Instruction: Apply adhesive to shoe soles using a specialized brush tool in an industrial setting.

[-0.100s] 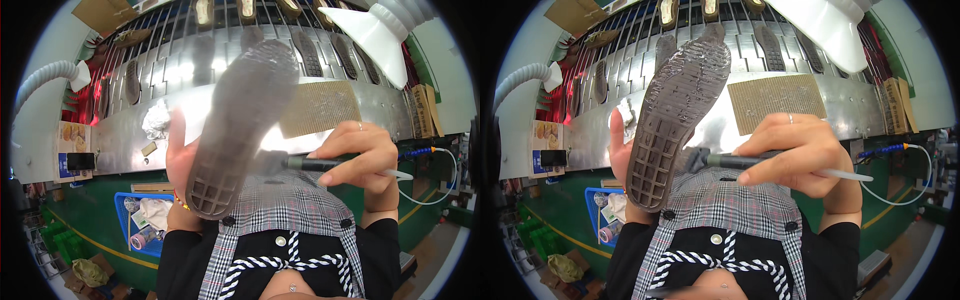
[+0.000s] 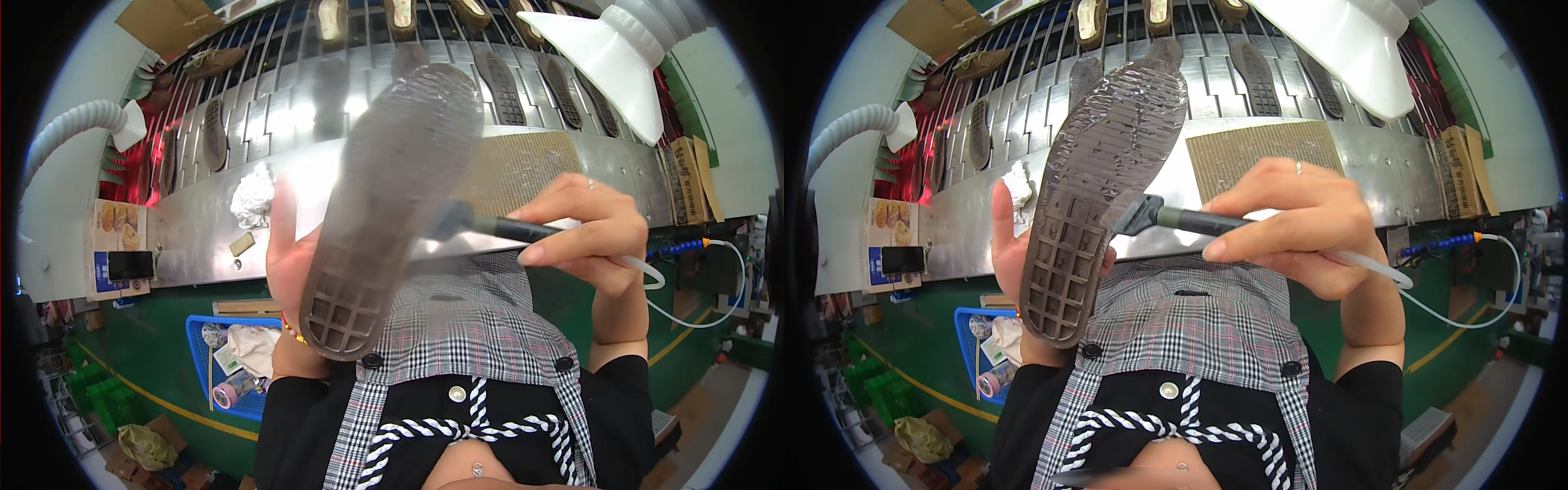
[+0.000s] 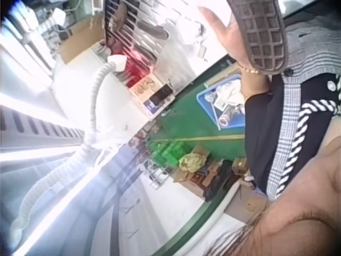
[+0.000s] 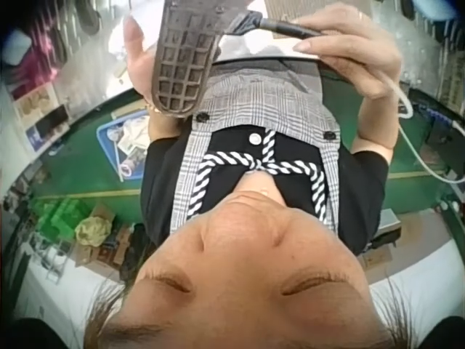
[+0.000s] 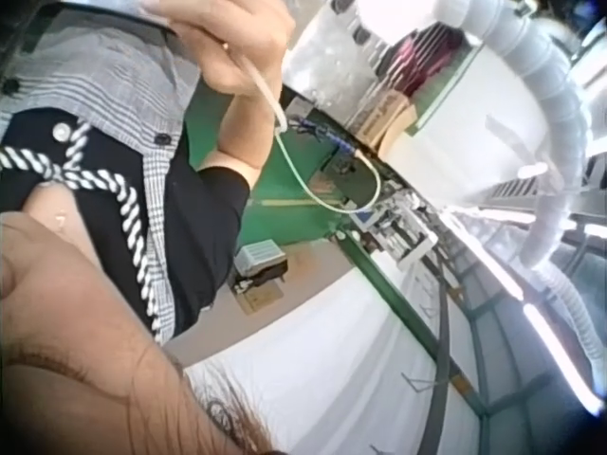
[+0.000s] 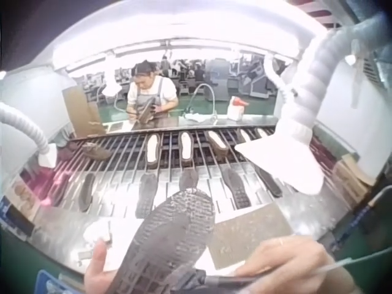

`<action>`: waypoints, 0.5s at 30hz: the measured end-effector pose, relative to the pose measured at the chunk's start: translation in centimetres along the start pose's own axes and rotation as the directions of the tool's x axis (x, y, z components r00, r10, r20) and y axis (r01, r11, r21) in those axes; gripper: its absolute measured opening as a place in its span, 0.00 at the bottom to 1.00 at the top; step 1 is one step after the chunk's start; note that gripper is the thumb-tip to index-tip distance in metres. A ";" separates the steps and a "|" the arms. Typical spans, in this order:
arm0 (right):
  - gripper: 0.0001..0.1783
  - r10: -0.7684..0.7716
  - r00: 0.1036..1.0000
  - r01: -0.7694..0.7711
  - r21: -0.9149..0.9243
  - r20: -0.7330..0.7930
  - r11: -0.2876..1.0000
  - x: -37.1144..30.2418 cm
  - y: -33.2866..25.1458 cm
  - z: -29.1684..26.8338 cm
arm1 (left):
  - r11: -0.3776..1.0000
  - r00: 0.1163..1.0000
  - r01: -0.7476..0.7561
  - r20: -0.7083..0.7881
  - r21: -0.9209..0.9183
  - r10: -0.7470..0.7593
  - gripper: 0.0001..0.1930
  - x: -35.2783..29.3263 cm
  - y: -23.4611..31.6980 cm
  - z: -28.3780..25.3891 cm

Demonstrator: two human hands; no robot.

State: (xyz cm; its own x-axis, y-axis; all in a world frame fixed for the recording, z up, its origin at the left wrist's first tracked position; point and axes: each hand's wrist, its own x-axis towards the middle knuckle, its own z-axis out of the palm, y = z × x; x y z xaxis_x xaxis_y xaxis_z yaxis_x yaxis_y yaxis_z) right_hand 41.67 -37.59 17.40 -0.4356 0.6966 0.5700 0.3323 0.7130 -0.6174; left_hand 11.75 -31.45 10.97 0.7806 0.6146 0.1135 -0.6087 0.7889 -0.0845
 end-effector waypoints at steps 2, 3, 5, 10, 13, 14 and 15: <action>0.13 -0.013 0.999 0.011 0.056 0.037 0.998 -0.1 0.0 -0.2 | 1.000 1.000 0.001 0.007 -0.012 -0.001 0.52 0.2 0.2 0.0; 0.12 -0.029 0.997 0.021 0.119 0.071 0.993 -0.1 0.0 -0.3 | 1.000 1.000 0.006 0.014 -0.016 -0.006 0.52 0.4 0.5 -0.3; 0.12 -0.031 0.999 0.030 0.112 0.009 0.993 -0.1 0.5 -0.2 | 1.000 1.000 0.020 0.015 -0.002 -0.020 0.52 0.0 0.8 -0.5; 0.10 -0.053 0.999 0.053 0.083 -0.004 0.995 -0.3 2.3 -1.6 | 0.999 1.000 0.023 -0.018 0.027 -0.023 0.53 -0.2 2.4 -1.6; 0.10 -0.040 0.996 0.049 0.120 -0.078 0.992 -2.0 4.1 -0.6 | 0.993 0.994 -0.023 -0.100 0.117 0.035 0.52 0.2 4.7 -3.6; 0.11 0.067 0.964 -0.054 0.057 -0.259 0.997 -3.4 5.4 0.8 | 0.990 0.999 -0.018 -0.030 0.137 0.022 0.51 0.8 6.3 -5.3; 0.13 0.156 0.887 -0.165 0.017 -0.435 0.986 -4.8 6.9 2.4 | 0.987 0.999 -0.016 0.040 0.159 0.010 0.51 1.4 8.0 -6.7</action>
State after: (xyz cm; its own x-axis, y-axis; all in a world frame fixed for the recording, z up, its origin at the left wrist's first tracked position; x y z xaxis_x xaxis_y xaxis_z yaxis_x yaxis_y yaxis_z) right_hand 44.02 -36.22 9.13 0.0296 0.7633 0.6454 0.3852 0.5871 -0.7120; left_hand 8.98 -24.26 3.87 0.7686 0.6215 0.1520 -0.6357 0.7685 0.0722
